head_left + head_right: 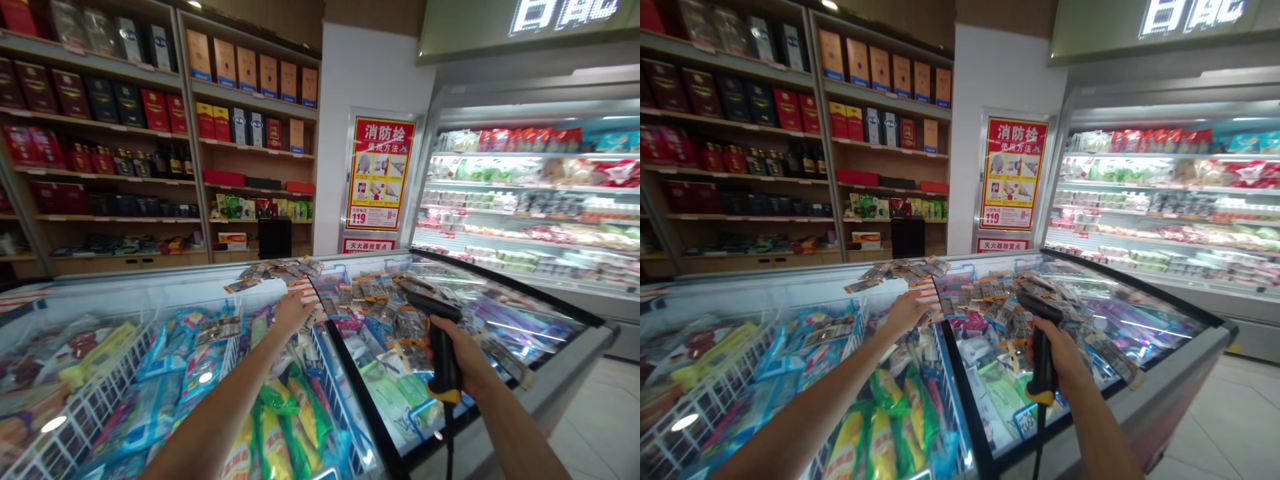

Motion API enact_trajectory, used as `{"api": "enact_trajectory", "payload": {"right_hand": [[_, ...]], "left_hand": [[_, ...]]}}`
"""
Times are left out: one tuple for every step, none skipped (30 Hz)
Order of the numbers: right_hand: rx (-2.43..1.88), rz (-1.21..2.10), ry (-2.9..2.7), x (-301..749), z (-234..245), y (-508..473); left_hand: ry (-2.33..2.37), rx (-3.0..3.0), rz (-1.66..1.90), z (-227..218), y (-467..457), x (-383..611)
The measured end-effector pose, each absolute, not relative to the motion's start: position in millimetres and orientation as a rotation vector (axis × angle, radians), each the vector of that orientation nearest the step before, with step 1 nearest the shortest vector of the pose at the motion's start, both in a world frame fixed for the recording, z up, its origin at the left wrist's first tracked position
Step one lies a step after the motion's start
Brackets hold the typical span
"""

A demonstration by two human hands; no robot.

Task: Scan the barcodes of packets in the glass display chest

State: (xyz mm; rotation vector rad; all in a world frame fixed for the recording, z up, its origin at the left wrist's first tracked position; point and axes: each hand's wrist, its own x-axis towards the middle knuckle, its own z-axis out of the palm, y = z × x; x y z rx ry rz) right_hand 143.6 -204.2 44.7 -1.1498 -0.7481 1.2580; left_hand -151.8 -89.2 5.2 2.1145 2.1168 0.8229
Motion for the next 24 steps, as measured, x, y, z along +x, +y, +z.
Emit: {"api": "enact_trajectory", "payload": {"right_hand": [[-1.152, 1.259, -0.739, 142.9, 44.8, -204.0], [-1.153, 1.262, -0.73, 142.2, 44.8, -203.9], [-1.153, 1.265, -0.722, 141.5, 44.7, -203.9], [-1.156, 1.266, -0.716, 141.1, 44.5, -204.0], [-1.159, 1.263, -0.713, 141.0, 44.1, -204.3], [-1.161, 1.26, -0.711, 141.2, 43.6, -204.6], [-1.162, 1.259, -0.712, 141.7, 43.1, -205.1], [-1.165, 1.257, -0.715, 142.5, 42.5, -205.6], [-1.172, 1.252, -0.715, 143.6, 42.1, -206.2], [-1.178, 1.248, -0.715, 144.8, 41.7, -206.8], [-1.182, 1.246, -0.714, 146.0, 41.5, -207.5], [-1.184, 1.245, -0.715, 147.3, 41.4, -208.1], [-1.182, 1.246, -0.716, 148.5, 41.5, -208.8], [-1.178, 1.25, -0.717, 149.4, 41.6, -209.3], [-1.175, 1.254, -0.716, 149.9, 41.7, -209.8], [-1.176, 1.256, -0.717, 149.7, 41.9, -210.2], [-1.177, 1.257, -0.72, 148.9, 42.2, -210.7], [-1.175, 1.264, -0.726, 147.3, 42.6, -211.1], [-1.167, 1.279, -0.736, 144.9, 43.2, -211.5], [-1.153, 1.301, -0.749, 141.9, 44.0, -211.9], [-1.134, 1.331, -0.762, 138.2, 44.9, -212.4], [-1.116, 1.364, -0.774, 134.3, 46.1, -212.9], [-1.101, 1.396, -0.787, 130.3, 47.4, -213.5], [-1.095, 1.421, -0.802, 126.3, 48.7, -214.0]], "left_hand": [[2.107, 2.149, 0.8, 4.1, -88.9, -144.8], [2.081, 2.197, 0.786, 2.5, -88.4, -136.3], [2.064, 2.232, 0.773, 0.5, -87.4, -126.7], [2.065, 2.236, 0.756, -1.5, -85.8, -116.7], [2.083, 2.214, 0.733, -3.1, -83.4, -107.0], [2.108, 2.175, 0.713, -4.3, -80.4, -98.1], [2.127, 2.137, 0.695, -4.7, -76.8, -90.6], [2.132, 2.106, 0.685, -4.5, -72.9, -84.9], [2.124, 2.082, 0.693, -3.7, -68.8, -81.5], [2.11, 2.061, 0.715, -2.4, -64.7, -80.4], [2.098, 2.04, 0.737, -0.9, -60.6, -81.8], [2.091, 2.011, 0.748, 0.8, -56.6, -85.6], [2.086, 1.977, 0.749, 2.3, -52.5, -91.3], [2.079, 1.941, 0.75, 3.8, -48.5, -98.4], [2.07, 1.897, 0.757, 5.0, -44.7, -106.2], [2.052, 1.833, 0.79, 6.1, -41.3, -113.8], [2.025, 1.753, 0.848, 7.1, -38.4, -120.5], [1.998, 1.681, 0.912, 8.0, -36.3, -125.6], [1.949, 1.598, 0.999, 8.9, -35.1, -128.6], [1.881, 1.512, 1.093, 9.9, -34.9, -129.3], [1.804, 1.44, 1.174, 11.0, -35.5, -127.5], [1.708, 1.375, 1.249, 12.0, -36.9, -123.7], [1.591, 1.3, 1.312, 12.9, -38.9, -118.0], [1.453, 1.211, 1.371, 13.6, -41.2, -111.2]]}}
